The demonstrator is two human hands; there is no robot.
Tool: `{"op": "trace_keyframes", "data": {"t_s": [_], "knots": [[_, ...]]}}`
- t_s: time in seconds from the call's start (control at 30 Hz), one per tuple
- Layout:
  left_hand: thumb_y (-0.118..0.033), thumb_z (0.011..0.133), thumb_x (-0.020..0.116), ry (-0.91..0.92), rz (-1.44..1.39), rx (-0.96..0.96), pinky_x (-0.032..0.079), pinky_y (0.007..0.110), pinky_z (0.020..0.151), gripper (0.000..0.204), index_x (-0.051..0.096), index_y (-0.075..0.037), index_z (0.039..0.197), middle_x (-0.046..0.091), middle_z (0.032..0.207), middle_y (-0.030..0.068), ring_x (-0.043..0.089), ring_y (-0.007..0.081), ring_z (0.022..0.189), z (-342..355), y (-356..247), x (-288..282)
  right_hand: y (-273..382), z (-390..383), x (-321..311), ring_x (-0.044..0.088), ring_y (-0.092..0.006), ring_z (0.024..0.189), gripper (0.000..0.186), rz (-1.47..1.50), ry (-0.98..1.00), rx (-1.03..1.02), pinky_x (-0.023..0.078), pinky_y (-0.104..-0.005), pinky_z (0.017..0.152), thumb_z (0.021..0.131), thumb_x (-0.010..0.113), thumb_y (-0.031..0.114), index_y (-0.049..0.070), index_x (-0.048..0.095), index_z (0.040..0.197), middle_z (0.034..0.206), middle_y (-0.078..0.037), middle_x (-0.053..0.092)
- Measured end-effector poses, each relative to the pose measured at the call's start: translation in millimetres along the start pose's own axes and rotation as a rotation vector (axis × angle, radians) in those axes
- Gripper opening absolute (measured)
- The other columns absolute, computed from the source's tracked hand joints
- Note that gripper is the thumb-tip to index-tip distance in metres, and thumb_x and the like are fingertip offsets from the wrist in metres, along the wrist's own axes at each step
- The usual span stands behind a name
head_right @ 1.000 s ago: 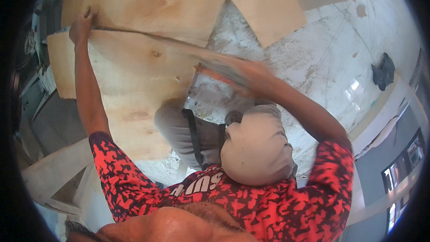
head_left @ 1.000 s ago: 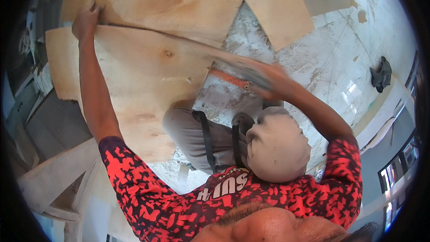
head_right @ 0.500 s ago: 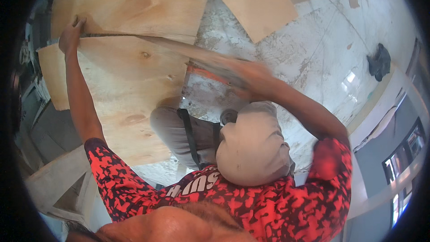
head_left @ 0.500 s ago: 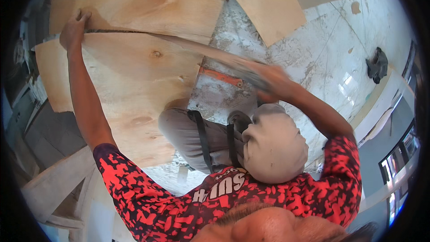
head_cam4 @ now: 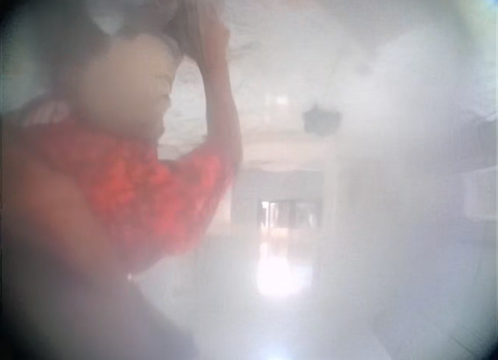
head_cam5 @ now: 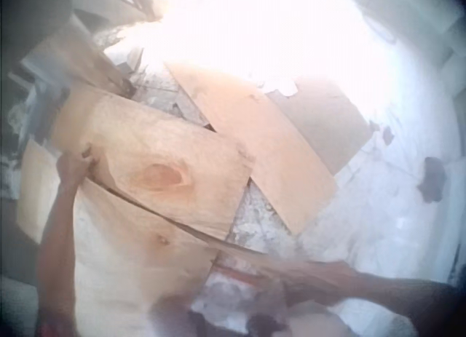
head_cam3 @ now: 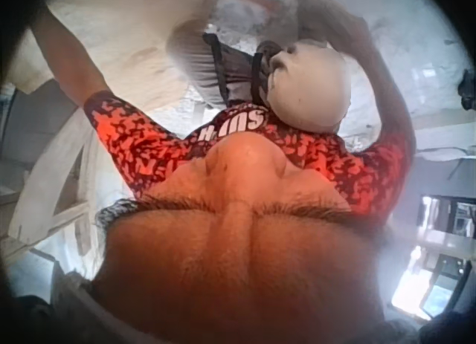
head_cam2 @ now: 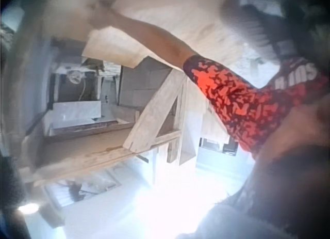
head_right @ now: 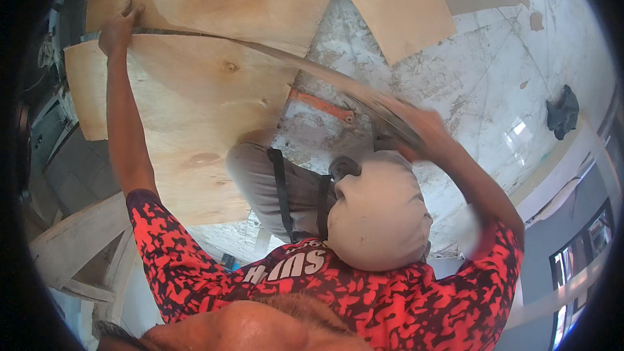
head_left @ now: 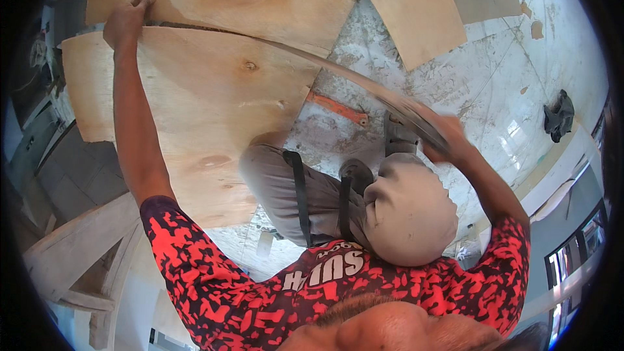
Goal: The person uses a hand saw to cut a piece of plywood on the floor and then moves the wood panels.
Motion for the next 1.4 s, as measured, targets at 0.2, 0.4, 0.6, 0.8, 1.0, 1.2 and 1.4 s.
{"op": "trace_keyframes", "data": {"t_s": [0.2,0.4,0.6,0.8,1.0,1.2,1.4], "knots": [[-0.060,0.079,0.055,-0.041,-0.018,0.061,0.048,0.037,0.083,0.061,0.057,-0.024,0.128,0.063,0.120,0.0028,0.062,0.0235,0.106,-9.2,-19.3,-1.6,77.3,141.5,38.6,0.064,-0.0360,0.086,0.067,0.205,-0.305,-0.425,0.052,-0.0386,0.073,0.075,0.071,0.020,0.011,0.044,0.135,0.101,-0.015,0.066],[-0.060,0.079,0.055,0.017,0.086,-0.051,0.048,0.037,0.083,0.061,0.056,-0.025,0.129,0.063,0.120,0.0013,0.062,0.0218,0.106,-9.2,-6.7,0.1,-49.6,-20.3,37.5,0.054,-0.0331,0.113,0.089,0.069,-0.052,-0.191,0.050,-0.0414,0.086,0.058,0.064,0.004,0.019,0.035,0.141,0.136,-0.013,0.048],[-0.060,0.079,0.056,0.000,0.097,-0.030,0.049,0.037,0.082,0.060,0.056,-0.026,0.129,0.065,0.117,0.0022,0.063,0.0222,0.105,-3.7,-16.6,-6.5,-1.5,59.2,25.2,0.063,-0.0324,0.091,0.080,0.050,-0.198,-0.333,0.053,-0.0377,0.075,0.065,0.069,0.011,0.018,0.039,0.139,0.123,-0.012,0.058],[-0.059,0.079,0.056,0.015,0.072,-0.019,0.049,0.038,0.082,0.060,0.056,-0.025,0.129,0.065,0.117,0.0039,0.062,0.0242,0.105,0.8,-14.3,7.3,25.9,114.1,40.7,0.061,-0.0342,0.096,0.066,0.244,-0.344,-0.521,0.052,-0.0408,0.075,0.077,0.070,0.017,0.012,0.040,0.136,0.118,-0.015,0.059],[-0.057,0.080,0.056,0.037,0.094,-0.052,0.049,0.039,0.081,0.059,0.056,-0.025,0.129,0.065,0.117,0.0036,0.062,0.0252,0.105,1.2,-10.6,7.0,-69.5,-48.7,18.5,0.057,-0.0329,0.108,0.083,-0.030,-0.044,-0.189,0.051,-0.0390,0.085,0.064,0.071,0.009,0.018,0.037,0.139,0.128,-0.013,0.055],[-0.060,0.080,0.054,-0.024,0.133,0.015,0.047,0.043,0.083,0.057,0.058,-0.025,0.126,0.064,0.118,0.0031,0.061,0.0251,0.107,0.7,-18.8,-1.7,24.1,129.7,45.1,0.064,-0.0307,0.094,0.072,0.198,-0.278,-0.463,0.054,-0.0366,0.075,0.070,0.070,0.018,0.012,0.042,0.136,0.119,-0.013,0.061],[-0.069,0.075,0.056,0.040,0.177,-0.009,0.049,0.044,0.080,0.074,0.057,-0.014,0.124,0.058,0.126,0.0119,0.063,0.0299,0.104,-11.1,-15.3,-0.8,34.9,142.8,47.2,0.064,-0.0312,0.096,0.067,0.214,-0.444,-0.673,0.054,-0.0376,0.077,0.076,0.072,0.030,0.009,0.045,0.134,0.120,-0.017,0.060]]}}
Point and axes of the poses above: each hand's wrist, its own z-axis towards the middle knuckle, its own x-axis out of the palm, y = z × x, the point moved 7 cm from there along z, towards the middle knuckle
